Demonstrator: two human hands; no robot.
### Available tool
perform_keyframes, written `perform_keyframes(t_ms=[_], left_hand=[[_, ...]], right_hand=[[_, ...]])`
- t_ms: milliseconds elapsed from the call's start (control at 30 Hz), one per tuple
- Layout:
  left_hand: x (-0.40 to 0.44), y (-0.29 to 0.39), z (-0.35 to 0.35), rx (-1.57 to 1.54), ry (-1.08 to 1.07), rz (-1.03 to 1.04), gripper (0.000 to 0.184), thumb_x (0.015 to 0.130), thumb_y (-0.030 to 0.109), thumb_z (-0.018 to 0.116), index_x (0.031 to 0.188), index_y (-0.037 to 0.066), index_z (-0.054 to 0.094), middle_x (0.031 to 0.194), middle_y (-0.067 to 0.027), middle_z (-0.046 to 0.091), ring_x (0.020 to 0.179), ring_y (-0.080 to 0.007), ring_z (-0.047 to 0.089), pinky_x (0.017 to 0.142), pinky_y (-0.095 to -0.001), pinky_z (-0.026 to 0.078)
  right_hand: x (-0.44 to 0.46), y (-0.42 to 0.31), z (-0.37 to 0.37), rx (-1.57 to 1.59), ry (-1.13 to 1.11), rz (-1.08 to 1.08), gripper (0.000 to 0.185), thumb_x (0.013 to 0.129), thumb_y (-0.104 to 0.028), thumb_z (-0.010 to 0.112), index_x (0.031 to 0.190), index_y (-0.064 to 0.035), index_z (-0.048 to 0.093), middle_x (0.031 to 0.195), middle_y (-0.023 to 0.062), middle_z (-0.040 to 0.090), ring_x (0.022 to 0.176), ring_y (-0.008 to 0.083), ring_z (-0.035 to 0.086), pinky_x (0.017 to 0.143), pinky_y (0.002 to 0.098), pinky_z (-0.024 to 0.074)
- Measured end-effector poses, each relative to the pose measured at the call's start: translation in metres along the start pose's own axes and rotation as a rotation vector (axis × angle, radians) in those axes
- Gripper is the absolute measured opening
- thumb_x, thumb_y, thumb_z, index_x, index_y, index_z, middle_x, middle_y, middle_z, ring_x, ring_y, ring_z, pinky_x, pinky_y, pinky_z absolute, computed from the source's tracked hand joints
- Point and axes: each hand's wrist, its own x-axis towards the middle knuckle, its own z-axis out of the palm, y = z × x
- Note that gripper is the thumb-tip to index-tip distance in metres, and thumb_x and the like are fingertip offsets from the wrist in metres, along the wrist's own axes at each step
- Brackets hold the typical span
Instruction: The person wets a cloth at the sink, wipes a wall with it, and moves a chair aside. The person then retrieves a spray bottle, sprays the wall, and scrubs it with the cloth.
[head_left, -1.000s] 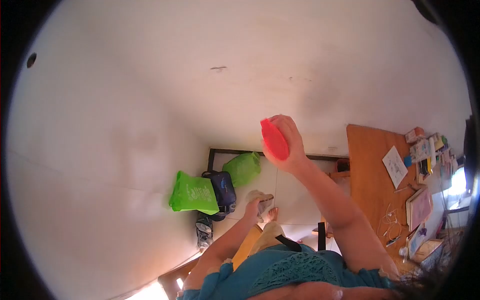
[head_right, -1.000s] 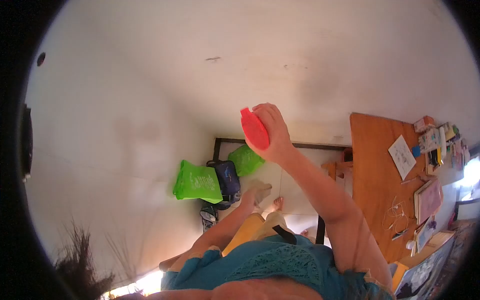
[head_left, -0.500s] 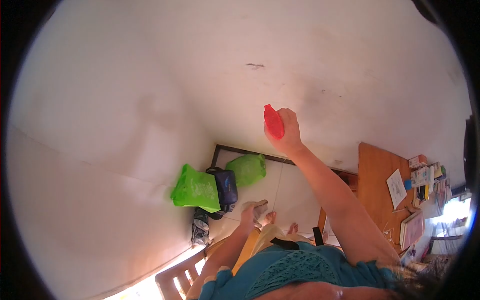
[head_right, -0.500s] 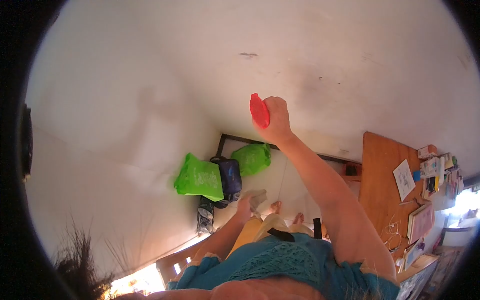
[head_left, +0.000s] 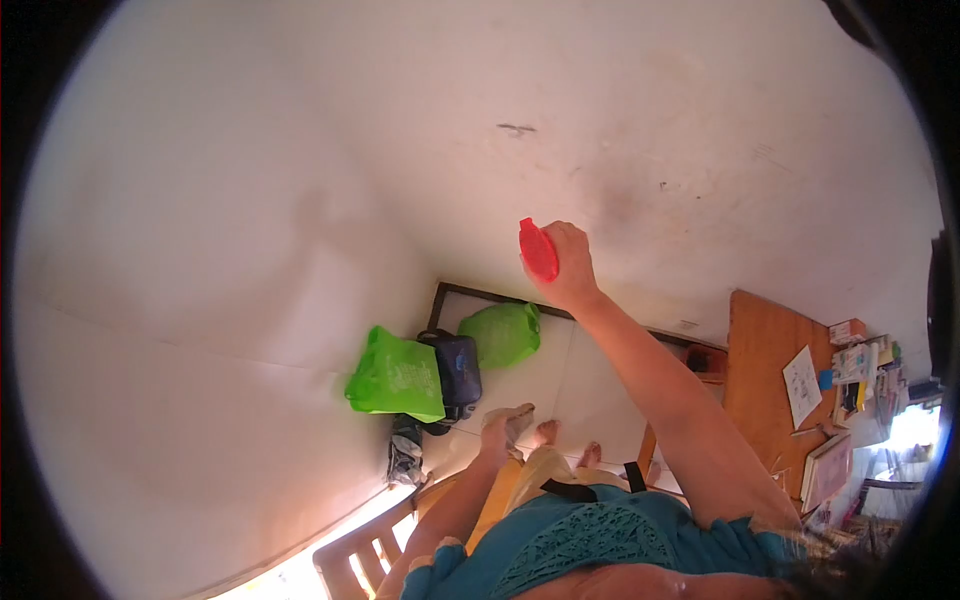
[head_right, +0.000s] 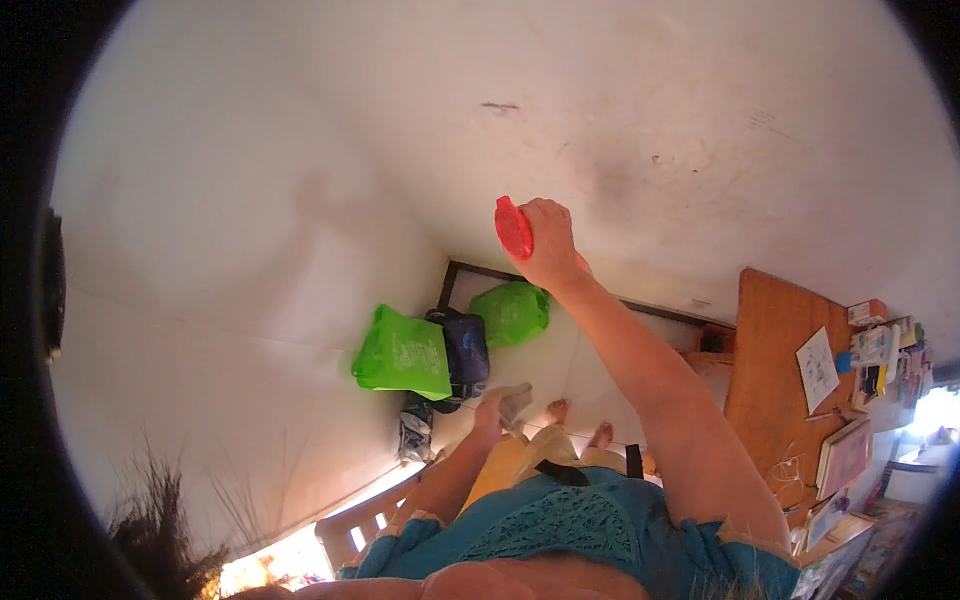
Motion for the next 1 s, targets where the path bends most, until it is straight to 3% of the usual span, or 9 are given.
perform_keyframes(t_ms=[67,167,267,333,433,533,733,867,1000], left_hand=[[0.021,-0.010,-0.009,0.059,0.035,-0.051,0.036,0.080,0.032,0.051,0.102,0.006,0.060,0.095,-0.0096,0.061,0.062,-0.0184,0.056,0.041,-0.0322,0.043],[0.016,-0.006,0.005,-0.071,-0.043,0.054,0.037,0.079,0.031,0.052,0.108,0.008,0.057,0.099,-0.0111,0.060,0.064,-0.0200,0.057,0.041,-0.0317,0.042],[-0.001,0.021,0.021,0.137,-0.040,0.005,0.041,0.079,0.030,0.053,0.112,0.006,0.054,0.103,-0.0125,0.059,0.082,-0.0234,0.060,0.047,-0.0348,0.046],[-0.006,0.031,0.037,0.093,-0.016,-0.012,0.040,0.080,0.029,0.051,0.111,0.004,0.054,0.105,-0.0132,0.059,0.092,-0.0244,0.059,0.052,-0.0357,0.048],[-0.021,0.047,0.062,0.070,-0.093,0.035,0.038,0.081,0.026,0.049,0.110,0.001,0.054,0.108,-0.0133,0.059,0.100,-0.0257,0.057,0.061,-0.0362,0.049],[-0.028,0.055,0.075,0.076,-0.182,0.035,0.036,0.082,0.023,0.047,0.109,-0.001,0.054,0.110,-0.0144,0.058,0.104,-0.0270,0.055,0.074,-0.0352,0.048],[-0.029,0.066,0.109,0.284,-0.110,-0.106,0.035,0.083,0.019,0.044,0.108,-0.003,0.051,0.114,-0.0186,0.055,0.109,-0.0294,0.052,0.094,-0.0372,0.041],[-0.034,0.056,0.123,0.258,-0.234,0.001,0.035,0.083,0.019,0.043,0.110,-0.003,0.049,0.114,-0.0188,0.055,0.109,-0.0301,0.052,0.095,-0.0385,0.040],[-0.039,0.049,0.133,0.293,-0.348,0.042,0.036,0.084,0.019,0.043,0.112,-0.003,0.049,0.113,-0.0183,0.055,0.107,-0.0295,0.053,0.095,-0.0387,0.040]], right_hand=[[0.003,0.001,-0.001,0.027,-0.009,-0.032,0.025,0.062,-0.009,0.068,0.080,-0.0062,0.051,0.076,0.0091,0.052,0.075,0.0291,0.050,0.073,0.0391,0.0368],[0.000,0.011,-0.001,-0.084,-0.040,-0.014,0.027,0.061,-0.010,0.068,0.082,-0.0059,0.052,0.076,0.0097,0.053,0.075,0.0295,0.051,0.073,0.0392,0.0376],[-0.016,0.036,-0.007,-0.182,-0.104,0.105,0.030,0.061,-0.010,0.068,0.086,-0.0056,0.053,0.079,0.0098,0.054,0.079,0.0291,0.051,0.073,0.0386,0.0384],[-0.021,0.038,-0.031,-0.199,-0.156,0.180,0.031,0.062,-0.010,0.067,0.089,-0.0059,0.053,0.080,0.0097,0.053,0.080,0.0289,0.051,0.073,0.0384,0.0386],[-0.020,0.033,-0.073,-0.114,0.109,0.069,0.030,0.064,-0.009,0.067,0.090,-0.0062,0.052,0.081,0.0096,0.051,0.079,0.0289,0.048,0.073,0.0389,0.0381],[-0.015,0.023,-0.103,-0.146,0.193,0.024,0.030,0.066,-0.008,0.068,0.090,-0.0057,0.050,0.084,0.0101,0.050,0.079,0.0300,0.046,0.075,0.0400,0.0379],[-0.048,0.030,-0.137,-0.262,0.217,0.198,0.034,0.065,-0.010,0.069,0.093,-0.0063,0.050,0.087,0.0095,0.053,0.083,0.0295,0.049,0.075,0.0404,0.0356],[-0.060,0.015,-0.154,-0.016,0.095,0.018,0.035,0.065,-0.006,0.068,0.094,-0.0066,0.049,0.084,0.0097,0.049,0.082,0.0305,0.048,0.077,0.0403,0.0354],[-0.097,0.030,-0.139,-0.176,-0.041,0.114,0.036,0.062,-0.008,0.068,0.092,-0.0070,0.048,0.082,0.0095,0.048,0.083,0.0285,0.049,0.077,0.0394,0.0348]])
